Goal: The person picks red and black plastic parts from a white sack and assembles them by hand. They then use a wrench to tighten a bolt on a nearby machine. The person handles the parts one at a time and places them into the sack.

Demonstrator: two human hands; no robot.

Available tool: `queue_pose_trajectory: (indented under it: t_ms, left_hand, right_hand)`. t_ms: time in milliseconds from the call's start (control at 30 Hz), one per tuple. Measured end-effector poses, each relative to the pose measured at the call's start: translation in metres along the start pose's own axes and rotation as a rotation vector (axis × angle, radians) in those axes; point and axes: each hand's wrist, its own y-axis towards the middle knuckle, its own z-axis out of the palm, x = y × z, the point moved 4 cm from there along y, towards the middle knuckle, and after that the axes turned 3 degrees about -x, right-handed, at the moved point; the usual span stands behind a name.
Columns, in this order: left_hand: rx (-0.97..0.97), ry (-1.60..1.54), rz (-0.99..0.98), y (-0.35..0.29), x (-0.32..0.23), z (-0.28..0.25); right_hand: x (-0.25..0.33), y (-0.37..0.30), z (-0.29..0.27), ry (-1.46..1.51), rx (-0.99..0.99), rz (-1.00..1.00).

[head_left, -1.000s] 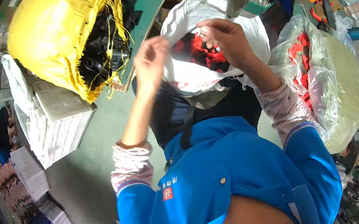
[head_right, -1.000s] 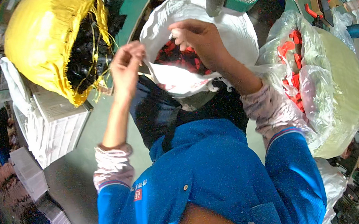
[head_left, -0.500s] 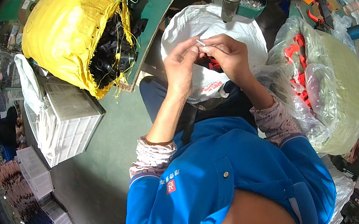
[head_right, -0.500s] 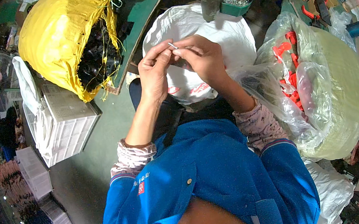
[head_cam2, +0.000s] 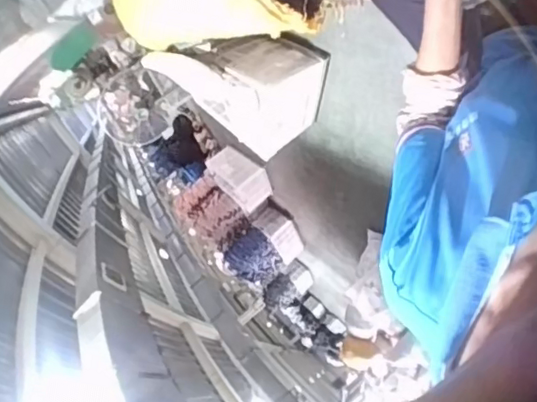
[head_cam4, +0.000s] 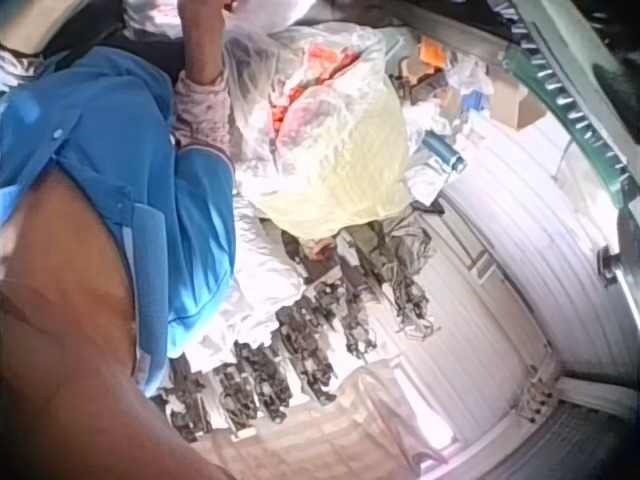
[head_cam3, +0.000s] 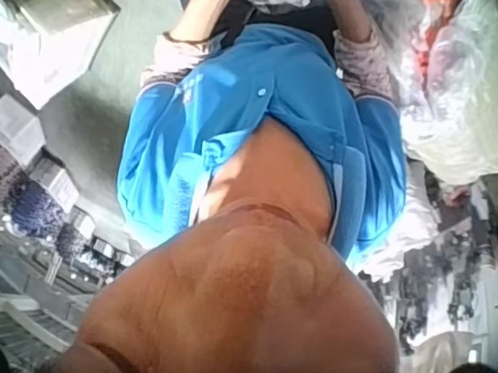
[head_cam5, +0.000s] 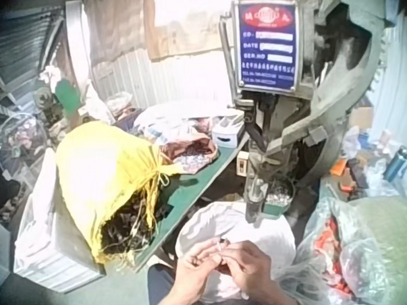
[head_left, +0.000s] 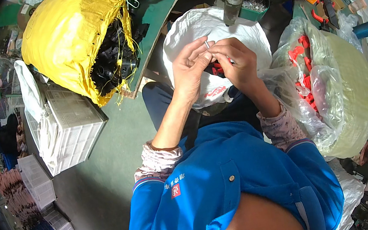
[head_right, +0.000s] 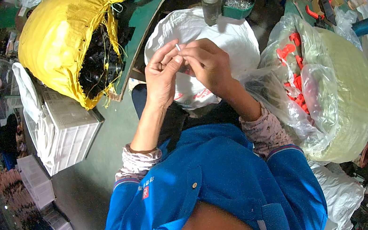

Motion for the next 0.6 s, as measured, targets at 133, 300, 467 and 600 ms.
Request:
queue_pose_trajectory:
  t_ms: [133, 300, 467, 600]
  left_hand:
    - [0.002, 0.025, -0.010, 0.003, 0.001, -0.002]
    - [-0.033, -0.001, 0.001, 0.004, 0.002, -0.003]
    - [-0.064, -0.265, -0.163, 0.005, 0.009, -0.006]
    - [-0.070, -0.584, -0.306, 0.005, 0.013, -0.006]
  right_hand:
    - [0.002, 0.002, -0.001, -0.040, -0.003, -0.039]
    - [0.005, 0.001, -0.002, -0.064, 0.011, 0.018]
    - [-0.002, -0.005, -0.005, 0.124, -0.065, 0.306]
    - [-0.014, -0.016, -0.009, 0.234, -0.095, 0.506]
